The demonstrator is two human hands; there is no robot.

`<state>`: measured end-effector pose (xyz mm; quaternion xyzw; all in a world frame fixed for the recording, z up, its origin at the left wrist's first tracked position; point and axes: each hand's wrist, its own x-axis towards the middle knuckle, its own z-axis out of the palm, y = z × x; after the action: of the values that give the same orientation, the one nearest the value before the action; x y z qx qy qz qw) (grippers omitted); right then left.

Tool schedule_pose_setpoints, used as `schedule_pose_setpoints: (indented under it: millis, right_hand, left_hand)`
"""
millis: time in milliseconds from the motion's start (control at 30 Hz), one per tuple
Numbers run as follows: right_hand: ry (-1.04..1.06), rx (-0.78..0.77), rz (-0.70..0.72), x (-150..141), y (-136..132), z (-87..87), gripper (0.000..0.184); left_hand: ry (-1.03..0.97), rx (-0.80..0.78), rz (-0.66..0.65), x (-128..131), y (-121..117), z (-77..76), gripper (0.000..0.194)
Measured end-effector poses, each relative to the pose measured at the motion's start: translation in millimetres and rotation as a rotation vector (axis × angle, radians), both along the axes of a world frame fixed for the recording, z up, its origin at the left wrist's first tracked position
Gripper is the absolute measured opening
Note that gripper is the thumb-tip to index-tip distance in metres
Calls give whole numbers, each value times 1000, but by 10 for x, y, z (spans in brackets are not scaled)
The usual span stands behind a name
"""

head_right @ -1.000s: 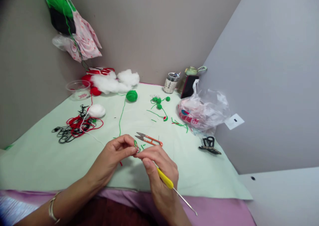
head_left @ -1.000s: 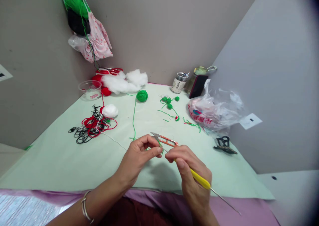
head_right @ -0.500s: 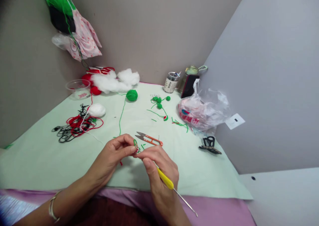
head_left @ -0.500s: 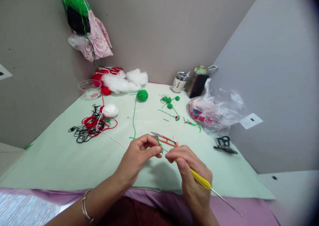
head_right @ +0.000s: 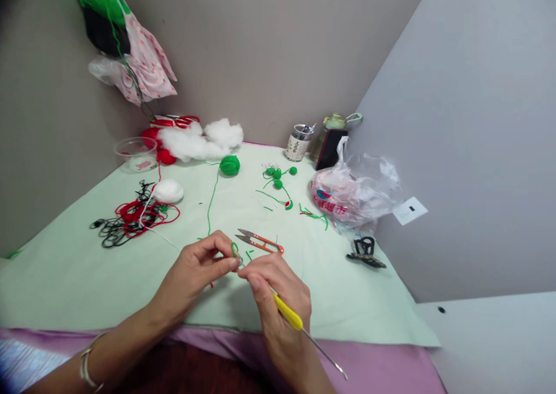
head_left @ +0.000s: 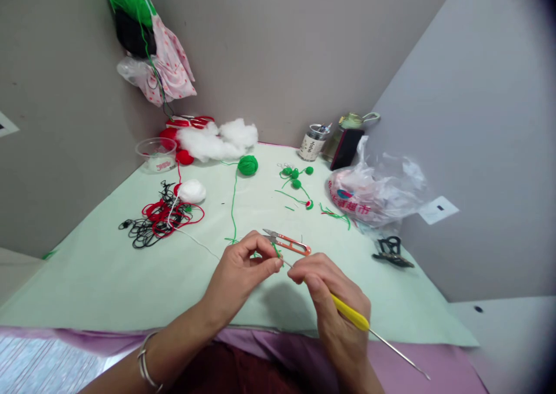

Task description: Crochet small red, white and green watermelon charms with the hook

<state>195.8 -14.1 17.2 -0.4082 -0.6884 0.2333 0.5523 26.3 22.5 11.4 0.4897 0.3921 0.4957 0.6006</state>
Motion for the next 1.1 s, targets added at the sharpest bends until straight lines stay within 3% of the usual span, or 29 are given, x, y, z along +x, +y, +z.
schedule_pose_setpoints:
  millis: [267,433,1100]
  right_hand:
    - [112,-69,56,78,18,-17,28]
    - [206,-91,57,133,2,-59,32]
    - [74,-97,9,93,-14,-17,32]
  left_hand:
    - [-57,-97,-150,-8,-1,-18,14]
    - [-91,-201,-144,-3,2,-31,20]
    - [-69,-104,-117,-12,-6,-35,15]
